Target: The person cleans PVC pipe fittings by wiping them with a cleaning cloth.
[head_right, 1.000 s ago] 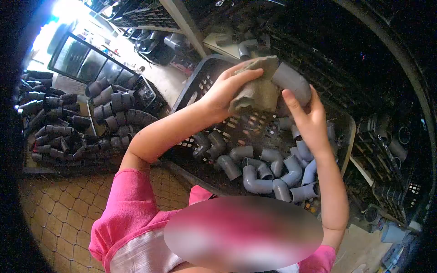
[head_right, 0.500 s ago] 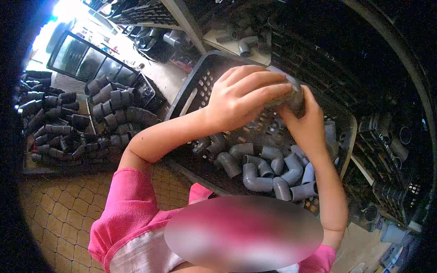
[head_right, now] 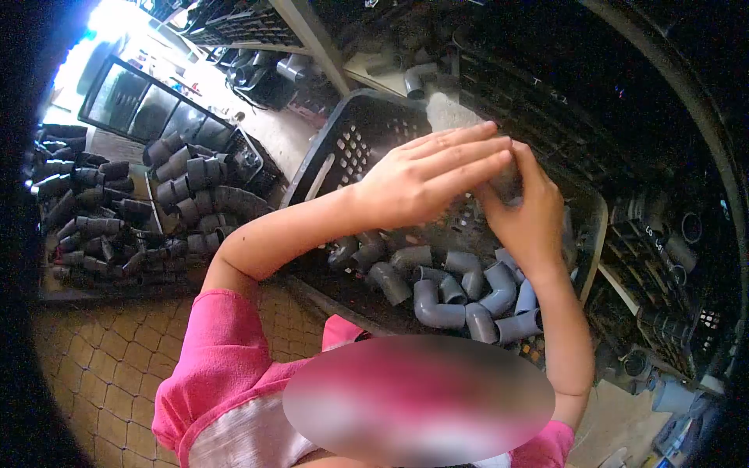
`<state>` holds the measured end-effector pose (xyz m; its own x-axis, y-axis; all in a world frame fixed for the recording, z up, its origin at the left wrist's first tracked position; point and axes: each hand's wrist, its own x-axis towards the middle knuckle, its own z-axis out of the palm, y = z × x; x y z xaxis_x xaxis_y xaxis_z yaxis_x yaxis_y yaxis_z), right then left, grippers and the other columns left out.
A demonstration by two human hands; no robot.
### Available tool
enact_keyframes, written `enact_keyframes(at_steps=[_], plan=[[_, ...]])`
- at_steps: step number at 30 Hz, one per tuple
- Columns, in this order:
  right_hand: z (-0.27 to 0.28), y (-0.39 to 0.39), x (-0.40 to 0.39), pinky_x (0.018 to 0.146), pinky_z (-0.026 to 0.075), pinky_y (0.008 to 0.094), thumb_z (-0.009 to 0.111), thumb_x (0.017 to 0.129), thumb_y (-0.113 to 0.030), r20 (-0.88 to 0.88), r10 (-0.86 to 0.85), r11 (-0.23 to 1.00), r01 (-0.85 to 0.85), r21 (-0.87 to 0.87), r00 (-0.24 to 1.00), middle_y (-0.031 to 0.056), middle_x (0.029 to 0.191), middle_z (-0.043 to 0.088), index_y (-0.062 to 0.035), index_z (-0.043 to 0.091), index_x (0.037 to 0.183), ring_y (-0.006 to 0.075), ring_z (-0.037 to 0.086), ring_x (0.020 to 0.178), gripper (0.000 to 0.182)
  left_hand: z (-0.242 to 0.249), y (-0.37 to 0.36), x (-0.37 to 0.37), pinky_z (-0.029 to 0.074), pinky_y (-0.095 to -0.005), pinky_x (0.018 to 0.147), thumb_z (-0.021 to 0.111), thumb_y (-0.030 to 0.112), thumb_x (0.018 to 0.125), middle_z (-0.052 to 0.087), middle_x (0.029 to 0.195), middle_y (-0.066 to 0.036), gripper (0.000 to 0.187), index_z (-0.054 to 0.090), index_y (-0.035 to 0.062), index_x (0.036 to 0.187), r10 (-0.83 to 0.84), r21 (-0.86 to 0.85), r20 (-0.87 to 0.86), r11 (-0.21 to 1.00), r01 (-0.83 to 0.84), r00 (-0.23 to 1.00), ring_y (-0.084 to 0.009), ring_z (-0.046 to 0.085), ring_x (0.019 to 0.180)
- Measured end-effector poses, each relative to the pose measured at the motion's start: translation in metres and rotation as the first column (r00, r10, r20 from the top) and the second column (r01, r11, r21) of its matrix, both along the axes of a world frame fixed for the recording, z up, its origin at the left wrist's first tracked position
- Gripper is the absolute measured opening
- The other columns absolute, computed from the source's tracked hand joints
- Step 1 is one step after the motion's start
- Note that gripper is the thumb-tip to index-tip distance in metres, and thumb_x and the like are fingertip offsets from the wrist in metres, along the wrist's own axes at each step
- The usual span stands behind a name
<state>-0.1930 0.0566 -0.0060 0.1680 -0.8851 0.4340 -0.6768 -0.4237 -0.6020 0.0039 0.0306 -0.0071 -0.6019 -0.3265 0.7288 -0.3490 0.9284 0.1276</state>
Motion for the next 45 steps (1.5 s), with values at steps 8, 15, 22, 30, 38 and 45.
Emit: enact_keyframes(at_steps=[8, 15, 22, 30, 38, 45], plan=[[0.000, 0.000, 0.004, 0.082, 0.053, 0.0440, 0.075, 0.078, -0.017, -0.025, 0.021, 0.999, -0.022, -0.024, 0.999, 0.0193, 0.110, 0.067, -0.0076, 0.057, 0.121, 0.0410, 0.064, 0.101, 0.047, 0.004, 0.004, 0.003, 0.041, -0.0487, 0.108, 0.059, 0.001, 0.078, 0.049, 0.144, -0.018, 0.061, 0.051, 0.0075, 0.138, 0.082, 0.119, 0.017, 0.989, -0.083, 0.997, -0.0341, 0.047, 0.134], [-0.006, -0.001, -0.002, 0.085, 0.053, 0.0433, 0.074, 0.073, -0.010, -0.065, 0.007, 1.000, -0.007, -0.005, 0.998, 0.0200, 0.114, 0.065, -0.0078, 0.054, 0.125, 0.0406, 0.063, 0.106, 0.056, -0.002, -0.001, 0.000, 0.035, -0.0496, 0.113, 0.069, 0.007, 0.076, 0.043, 0.148, -0.019, 0.071, 0.045, 0.0077, 0.143, -0.128, 0.087, -0.003, 0.988, 0.128, 0.992, -0.0365, 0.039, 0.139], [0.004, -0.001, 0.000, 0.087, 0.051, 0.0442, 0.074, 0.077, -0.012, -0.005, -0.012, 0.997, 0.012, -0.079, 1.000, 0.0203, 0.112, 0.065, -0.0049, 0.055, 0.122, 0.0413, 0.063, 0.103, 0.049, -0.005, -0.003, 0.001, 0.035, -0.0521, 0.112, 0.075, 0.017, 0.080, 0.037, 0.150, -0.024, 0.067, 0.049, 0.0123, 0.141, 0.125, 0.108, -0.037, 0.987, -0.121, 0.991, -0.0479, 0.035, 0.138], [0.005, -0.002, 0.003, 0.084, 0.052, 0.0436, 0.076, 0.078, -0.016, -0.019, -0.007, 0.996, 0.005, -0.090, 1.000, 0.0210, 0.111, 0.065, -0.0067, 0.055, 0.122, 0.0414, 0.064, 0.102, 0.049, 0.004, -0.014, 0.009, 0.041, -0.0514, 0.105, 0.072, 0.016, 0.082, 0.046, 0.144, -0.020, 0.057, 0.054, 0.0132, 0.137, 0.101, 0.044, -0.033, 0.994, -0.099, 0.994, -0.0420, 0.048, 0.129], [0.008, -0.004, 0.001, 0.080, 0.051, 0.0377, 0.077, 0.083, -0.023, 0.082, -0.057, 0.998, 0.059, -0.021, 0.995, 0.0190, 0.100, 0.067, -0.0049, 0.059, 0.114, 0.0333, 0.067, 0.092, 0.040, -0.012, -0.048, 0.029, 0.052, -0.0320, 0.082, 0.051, 0.022, 0.103, 0.067, 0.112, -0.008, 0.032, 0.053, 0.0061, 0.131, 0.439, 0.768, -0.467, 0.632, 0.106, 0.768, -0.0164, 0.064, 0.103], [0.005, -0.011, -0.004, 0.076, 0.051, 0.0360, 0.076, 0.084, -0.024, 0.129, -0.059, 0.997, 0.064, -0.036, 0.990, 0.0165, 0.095, 0.068, -0.0040, 0.059, 0.113, 0.0281, 0.068, 0.085, 0.039, -0.004, -0.039, 0.031, 0.055, -0.0333, 0.087, 0.054, 0.010, 0.098, 0.066, 0.114, -0.008, 0.026, 0.059, 0.0062, 0.123, 0.428, 0.805, -0.582, 0.180, 0.566, 0.692, -0.0180, 0.065, 0.102]])
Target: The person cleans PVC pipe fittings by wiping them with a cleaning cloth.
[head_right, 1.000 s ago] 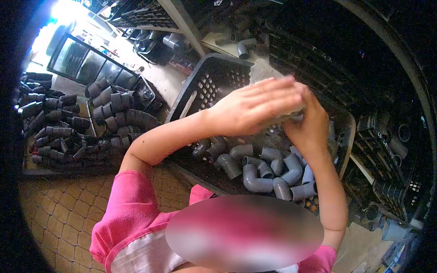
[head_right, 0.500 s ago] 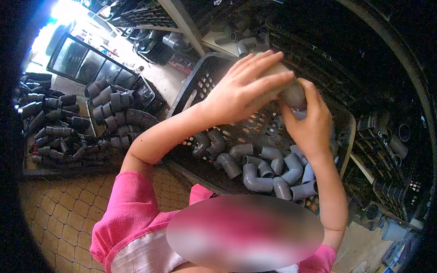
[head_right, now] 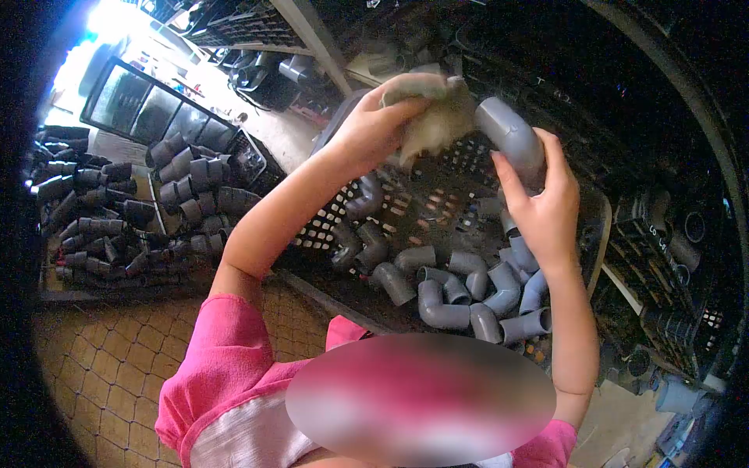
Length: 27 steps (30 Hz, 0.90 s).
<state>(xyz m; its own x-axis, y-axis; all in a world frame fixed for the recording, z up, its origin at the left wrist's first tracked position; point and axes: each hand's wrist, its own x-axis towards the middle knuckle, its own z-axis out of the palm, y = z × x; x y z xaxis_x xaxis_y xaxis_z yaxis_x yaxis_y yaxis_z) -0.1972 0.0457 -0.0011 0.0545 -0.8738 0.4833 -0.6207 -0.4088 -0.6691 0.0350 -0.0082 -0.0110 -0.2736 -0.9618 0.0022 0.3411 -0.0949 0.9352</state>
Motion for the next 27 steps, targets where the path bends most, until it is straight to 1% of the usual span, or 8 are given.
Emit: enact_keyframes(at_steps=[5, 8, 9, 11, 17, 19, 21, 27], plan=[[-0.001, 0.000, 0.002, 0.076, 0.051, 0.0364, 0.076, 0.084, -0.024, -0.018, -0.004, 1.000, 0.004, 0.019, 1.000, 0.0171, 0.094, 0.068, -0.0038, 0.059, 0.111, 0.0300, 0.068, 0.085, 0.037, 0.004, 0.006, -0.001, 0.052, -0.0292, 0.090, 0.052, 0.014, 0.099, 0.065, 0.115, -0.010, 0.028, 0.062, 0.0034, 0.123, 0.009, -0.206, 0.110, 0.979, 0.014, 0.994, -0.0175, 0.064, 0.104], [-0.002, 0.002, 0.005, 0.075, 0.051, 0.0371, 0.076, 0.084, -0.024, -0.027, 0.014, 0.999, -0.013, 0.046, 1.000, 0.0181, 0.094, 0.068, -0.0037, 0.059, 0.111, 0.0322, 0.068, 0.085, 0.037, 0.008, 0.007, 0.000, 0.048, -0.0307, 0.091, 0.056, 0.026, 0.098, 0.062, 0.119, -0.010, 0.037, 0.060, 0.0017, 0.126, 0.288, -0.635, 0.461, 0.767, 0.086, 0.839, -0.0174, 0.059, 0.109], [-0.002, 0.003, 0.006, 0.075, 0.051, 0.0373, 0.076, 0.084, -0.024, -0.030, 0.021, 0.998, -0.019, 0.055, 0.999, 0.0184, 0.094, 0.068, -0.0037, 0.059, 0.110, 0.0330, 0.068, 0.085, 0.037, 0.003, 0.008, 0.000, 0.045, -0.0322, 0.091, 0.059, 0.035, 0.096, 0.059, 0.120, -0.013, 0.046, 0.059, 0.0018, 0.128, 0.303, -0.635, 0.463, 0.769, 0.073, 0.833, -0.0197, 0.056, 0.109], [-0.002, 0.005, 0.008, 0.076, 0.052, 0.0397, 0.076, 0.084, -0.023, -0.041, 0.032, 0.998, -0.030, 0.051, 0.999, 0.0192, 0.097, 0.068, -0.0050, 0.059, 0.112, 0.0358, 0.068, 0.088, 0.038, 0.000, 0.004, 0.001, 0.046, -0.0350, 0.089, 0.065, 0.029, 0.092, 0.061, 0.113, -0.014, 0.047, 0.057, 0.0031, 0.130, 0.612, -0.851, 0.483, 0.497, 0.171, 0.626, -0.0259, 0.059, 0.101], [-0.007, 0.006, 0.008, 0.080, 0.052, 0.0425, 0.076, 0.081, -0.020, -0.114, 0.027, 0.999, -0.023, 0.038, 0.993, 0.0183, 0.104, 0.067, -0.0067, 0.057, 0.118, 0.0399, 0.066, 0.096, 0.044, 0.015, 0.028, -0.013, 0.046, -0.0408, 0.086, 0.076, 0.018, 0.076, 0.064, 0.097, -0.007, 0.055, 0.058, 0.0113, 0.128, 0.718, -0.905, 0.419, 0.381, 0.189, 0.556, -0.0307, 0.062, 0.091], [-0.005, 0.007, 0.006, 0.081, 0.052, 0.0432, 0.076, 0.079, -0.019, -0.139, 0.007, 1.000, -0.003, 0.025, 0.990, 0.0179, 0.106, 0.067, -0.0077, 0.056, 0.119, 0.0407, 0.065, 0.098, 0.046, 0.012, 0.029, -0.010, 0.046, -0.0374, 0.087, 0.076, 0.022, 0.070, 0.063, 0.098, -0.001, 0.040, 0.067, 0.0169, 0.109, 0.773, -0.885, 0.402, 0.189, 0.426, 0.491, -0.0227, 0.061, 0.092], [-0.008, 0.006, 0.004, 0.082, 0.052, 0.0439, 0.076, 0.079, -0.019, -0.184, 0.020, 0.998, -0.031, -0.058, 0.983, 0.0183, 0.107, 0.066, -0.0071, 0.056, 0.120, 0.0405, 0.064, 0.099, 0.048, 0.013, 0.034, -0.016, 0.046, -0.0388, 0.090, 0.075, 0.025, 0.066, 0.062, 0.105, -0.001, 0.039, 0.069, 0.0174, 0.104, 0.742, -0.903, 0.329, 0.065, 0.425, 0.584, -0.0218, 0.059, 0.096], [-0.005, 0.010, 0.008, 0.085, 0.051, 0.0452, 0.076, 0.076, -0.017, -0.224, -0.010, 0.999, -0.001, -0.052, 0.975, 0.0196, 0.111, 0.064, -0.0031, 0.056, 0.119, 0.0408, 0.063, 0.102, 0.050, 0.017, 0.029, -0.018, 0.051, -0.0425, 0.094, 0.066, 0.011, 0.073, 0.060, 0.129, -0.011, 0.051, 0.064, 0.0143, 0.125, 0.706, -0.887, 0.393, 0.121, 0.446, 0.589, -0.0306, 0.059, 0.113]])
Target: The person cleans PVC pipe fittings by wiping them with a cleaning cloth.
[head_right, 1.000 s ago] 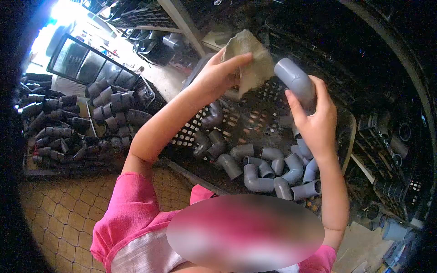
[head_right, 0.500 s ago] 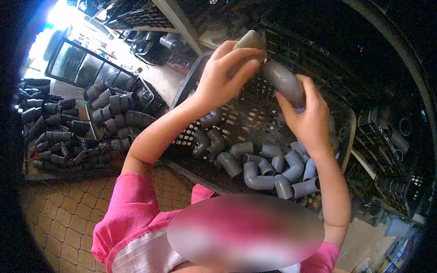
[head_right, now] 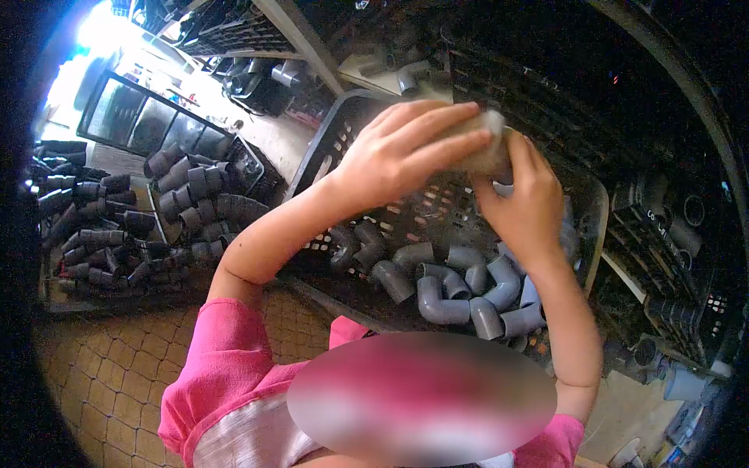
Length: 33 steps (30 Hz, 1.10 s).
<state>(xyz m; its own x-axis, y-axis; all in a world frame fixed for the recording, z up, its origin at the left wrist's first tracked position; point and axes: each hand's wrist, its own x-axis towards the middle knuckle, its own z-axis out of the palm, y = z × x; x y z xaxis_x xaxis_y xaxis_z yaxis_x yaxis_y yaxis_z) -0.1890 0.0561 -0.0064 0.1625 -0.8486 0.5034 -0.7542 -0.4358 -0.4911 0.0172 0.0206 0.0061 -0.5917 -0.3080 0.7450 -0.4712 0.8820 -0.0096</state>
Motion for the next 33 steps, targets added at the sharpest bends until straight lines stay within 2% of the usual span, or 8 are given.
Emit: enact_keyframes(at_steps=[10, 14, 17, 21, 25, 30, 32, 33], plan=[[0.002, 0.003, -0.005, 0.093, 0.048, 0.0422, 0.075, 0.069, -0.006, -0.102, 0.018, 0.993, -0.029, -0.113, 0.995, 0.0151, 0.120, 0.061, -0.0043, 0.057, 0.120, 0.0362, 0.058, 0.110, 0.055, 0.000, 0.009, -0.005, 0.046, -0.0461, 0.104, 0.062, 0.010, 0.078, 0.061, 0.131, -0.012, 0.045, 0.064, 0.0080, 0.123, -0.070, -0.019, 0.008, 0.997, 0.070, 0.998, -0.0301, 0.058, 0.122], [0.008, -0.002, -0.007, 0.097, 0.046, 0.0424, 0.071, 0.067, 0.002, -0.090, 0.081, 0.978, -0.097, -0.183, 0.993, 0.0128, 0.125, 0.059, -0.0063, 0.057, 0.122, 0.0355, 0.056, 0.113, 0.057, -0.001, -0.010, 0.004, 0.046, -0.0473, 0.103, 0.062, 0.002, 0.074, 0.063, 0.127, -0.013, 0.051, 0.060, 0.0058, 0.125, 0.007, 0.069, -0.079, 0.998, -0.002, 0.997, -0.0334, 0.059, 0.119], [0.021, 0.002, -0.008, 0.102, 0.044, 0.0430, 0.064, 0.067, 0.010, -0.169, 0.094, 0.980, -0.121, -0.159, 0.981, 0.0103, 0.133, 0.056, -0.0091, 0.058, 0.122, 0.0344, 0.053, 0.120, 0.058, -0.004, -0.016, 0.011, 0.048, -0.0456, 0.100, 0.059, -0.001, 0.074, 0.064, 0.123, -0.016, 0.048, 0.061, 0.0024, 0.122, -0.074, 0.130, -0.128, 0.987, 0.091, 0.989, -0.0352, 0.061, 0.115], [0.019, 0.003, -0.005, 0.103, 0.044, 0.0431, 0.059, 0.069, 0.013, -0.273, 0.141, 0.954, -0.204, -0.220, 0.952, 0.0097, 0.141, 0.051, -0.0091, 0.059, 0.118, 0.0343, 0.051, 0.124, 0.054, -0.003, -0.010, 0.010, 0.050, -0.0446, 0.098, 0.059, 0.001, 0.069, 0.064, 0.120, -0.019, 0.049, 0.062, 0.0000, 0.119, -0.170, 0.206, -0.155, 0.958, 0.200, 0.973, -0.0361, 0.062, 0.111], [0.025, 0.002, -0.009, 0.098, 0.050, 0.0411, 0.062, 0.077, 0.001, -0.406, 0.054, 0.929, -0.195, -0.314, 0.912, 0.0076, 0.141, 0.053, -0.0126, 0.062, 0.115, 0.0324, 0.055, 0.120, 0.041, 0.000, -0.016, 0.018, 0.048, -0.0438, 0.100, 0.056, 0.004, 0.067, 0.065, 0.118, -0.020, 0.051, 0.062, -0.0012, 0.118, -0.245, 0.338, -0.184, 0.894, 0.295, 0.952, -0.0372, 0.062, 0.110], [0.032, 0.005, -0.006, 0.094, 0.053, 0.0387, 0.062, 0.082, -0.011, -0.471, -0.031, 0.888, -0.192, -0.418, 0.881, 0.0044, 0.134, 0.059, -0.0202, 0.065, 0.117, 0.0298, 0.059, 0.116, 0.036, -0.006, -0.020, 0.021, 0.052, -0.0346, 0.087, 0.051, 0.009, 0.080, 0.070, 0.100, -0.016, 0.037, 0.064, -0.0008, 0.114, -0.119, 0.717, -0.398, 0.578, 0.389, 0.910, -0.0219, 0.066, 0.095], [0.029, 0.006, -0.006, 0.094, 0.053, 0.0383, 0.060, 0.083, -0.011, -0.480, 0.029, 0.889, -0.243, -0.388, 0.877, 0.0049, 0.132, 0.061, -0.0219, 0.064, 0.121, 0.0295, 0.059, 0.117, 0.040, -0.005, -0.022, 0.027, 0.049, -0.0285, 0.082, 0.048, 0.016, 0.085, 0.068, 0.095, -0.005, 0.037, 0.065, -0.0030, 0.112, 0.004, 0.872, -0.445, 0.229, 0.433, 0.895, -0.0116, 0.059, 0.088], [0.029, 0.008, -0.005, 0.094, 0.053, 0.0383, 0.059, 0.083, -0.012, -0.477, 0.068, 0.892, -0.267, -0.364, 0.876, 0.0051, 0.132, 0.061, -0.0221, 0.064, 0.121, 0.0294, 0.059, 0.117, 0.040, -0.008, -0.025, 0.030, 0.049, -0.0281, 0.080, 0.049, 0.016, 0.086, 0.067, 0.094, -0.005, 0.036, 0.065, -0.0032, 0.112, -0.012, 0.878, -0.442, 0.197, 0.436, 0.897, -0.0110, 0.058, 0.086]])
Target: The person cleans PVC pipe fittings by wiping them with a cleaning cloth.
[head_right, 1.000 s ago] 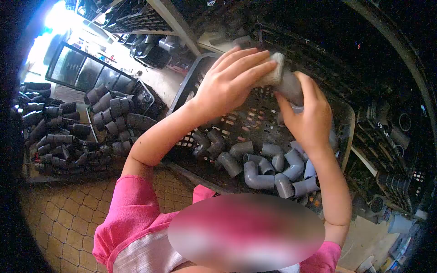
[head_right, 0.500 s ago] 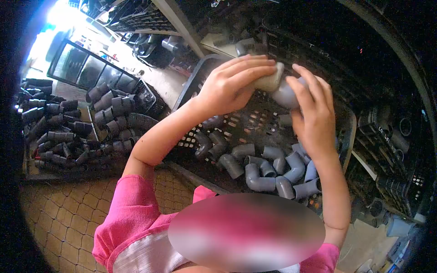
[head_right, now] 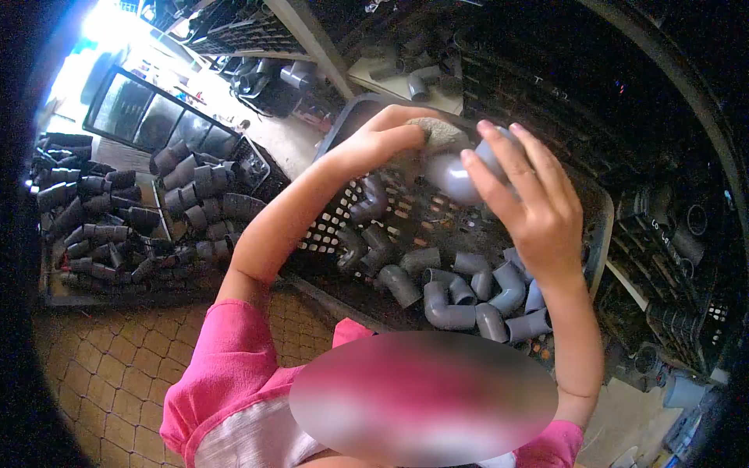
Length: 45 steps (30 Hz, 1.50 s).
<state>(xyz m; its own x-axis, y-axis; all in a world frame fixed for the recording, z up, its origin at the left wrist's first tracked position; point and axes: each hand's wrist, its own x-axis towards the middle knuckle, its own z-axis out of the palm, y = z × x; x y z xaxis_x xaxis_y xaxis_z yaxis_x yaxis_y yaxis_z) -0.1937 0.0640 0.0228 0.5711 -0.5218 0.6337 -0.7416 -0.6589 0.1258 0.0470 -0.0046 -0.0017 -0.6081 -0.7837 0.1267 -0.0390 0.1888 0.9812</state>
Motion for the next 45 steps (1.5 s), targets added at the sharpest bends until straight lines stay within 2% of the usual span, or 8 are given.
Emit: enact_keyframes(at_steps=[9, 13, 16, 19, 20, 26, 35, 45], plan=[[-0.003, -0.001, 0.002, 0.093, 0.054, 0.0393, 0.063, 0.080, -0.008, 0.178, 0.123, 0.987, -0.140, 0.082, 0.976, 0.0079, 0.130, 0.062, -0.0197, 0.068, 0.121, 0.0311, 0.061, 0.115, 0.043, -0.030, -0.008, 0.005, 0.049, -0.0324, 0.090, 0.050, 0.018, 0.092, 0.067, 0.112, -0.015, 0.030, 0.065, -0.0019, 0.109, -0.109, -0.008, 0.012, 0.994, 0.109, 0.994, -0.0201, 0.061, 0.105], [-0.001, -0.002, -0.001, 0.095, 0.053, 0.0392, 0.069, 0.074, 0.000, 0.256, 0.109, 0.980, -0.147, 0.134, 0.961, 0.0093, 0.128, 0.063, -0.0167, 0.065, 0.124, 0.0307, 0.061, 0.116, 0.054, -0.004, 0.005, -0.003, 0.056, -0.0377, 0.082, 0.047, 0.018, 0.095, 0.067, 0.110, -0.016, 0.033, 0.061, -0.0017, 0.117, 0.009, 0.654, -0.169, 0.749, 0.106, 0.986, -0.0237, 0.067, 0.094], [0.000, -0.005, -0.001, 0.095, 0.052, 0.0395, 0.072, 0.070, 0.004, 0.343, 0.068, 0.975, -0.136, 0.178, 0.937, 0.0093, 0.128, 0.063, -0.0137, 0.061, 0.128, 0.0307, 0.061, 0.117, 0.062, -0.014, -0.007, 0.006, 0.058, -0.0420, 0.077, 0.047, 0.019, 0.094, 0.067, 0.108, -0.016, 0.037, 0.058, -0.0026, 0.122, -0.182, 0.568, -0.380, 0.728, 0.384, 0.907, -0.0245, 0.068, 0.089], [-0.009, -0.009, -0.001, 0.090, 0.052, 0.0367, 0.078, 0.074, -0.003, 0.478, -0.065, 0.954, -0.087, 0.288, 0.876, 0.0132, 0.121, 0.066, -0.0091, 0.058, 0.128, 0.0286, 0.065, 0.110, 0.058, -0.003, 0.002, -0.005, 0.056, -0.0397, 0.080, 0.048, 0.020, 0.094, 0.067, 0.107, -0.015, 0.039, 0.057, -0.0027, 0.124, 0.226, 0.326, -0.218, 0.934, -0.148, 0.949, -0.0229, 0.068, 0.091], [-0.011, -0.009, 0.001, 0.089, 0.052, 0.0355, 0.078, 0.076, -0.006, 0.535, -0.113, 0.932, -0.097, 0.349, 0.837, 0.0142, 0.117, 0.067, -0.0082, 0.059, 0.127, 0.0270, 0.066, 0.107, 0.054, -0.011, -0.008, -0.005, 0.053, -0.0374, 0.084, 0.050, 0.019, 0.093, 0.068, 0.108, -0.016, 0.039, 0.055, -0.0025, 0.125, 0.424, -0.281, -0.010, 0.868, -0.409, 0.906, -0.0219, 0.067, 0.097], [-0.021, -0.012, -0.005, 0.075, 0.050, 0.0259, 0.070, 0.092, -0.032, 0.567, -0.500, 0.498, -0.318, 0.807, 0.655, 0.0092, 0.099, 0.069, 0.0055, 0.061, 0.114, 0.0104, 0.062, 0.086, 0.044, 0.006, -0.006, -0.010, 0.043, -0.0453, 0.106, 0.058, -0.002, 0.079, 0.060, 0.130, -0.015, 0.050, 0.056, 0.0068, 0.128, 0.388, -0.936, -0.097, 0.278, -0.217, 0.917, -0.0347, 0.053, 0.128], [-0.027, -0.023, -0.008, 0.073, 0.046, 0.0219, 0.067, 0.093, -0.036, 0.723, -0.498, 0.655, -0.339, 0.675, 0.478, 0.0022, 0.094, 0.065, 0.0007, 0.062, 0.108, 0.0065, 0.057, 0.083, 0.039, -0.001, 0.004, -0.023, 0.046, -0.0414, 0.107, 0.057, 0.016, 0.084, 0.055, 0.138, -0.007, 0.047, 0.058, 0.0114, 0.131, 0.459, -0.982, 0.170, 0.156, 0.110, 0.872, -0.0256, 0.054, 0.128], [-0.028, -0.023, -0.015, 0.058, 0.049, 0.0231, 0.063, 0.093, -0.045, 0.614, -0.671, 0.425, -0.463, 0.778, 0.415, 0.0000, 0.092, 0.062, -0.0088, 0.063, 0.113, 0.0082, 0.060, 0.076, 0.041, 0.005, 0.014, -0.026, 0.047, -0.0393, 0.104, 0.059, 0.017, 0.085, 0.055, 0.138, -0.007, 0.040, 0.062, 0.0104, 0.124, 0.518, -0.975, 0.184, -0.013, 0.222, 0.836, -0.0242, 0.053, 0.129]])
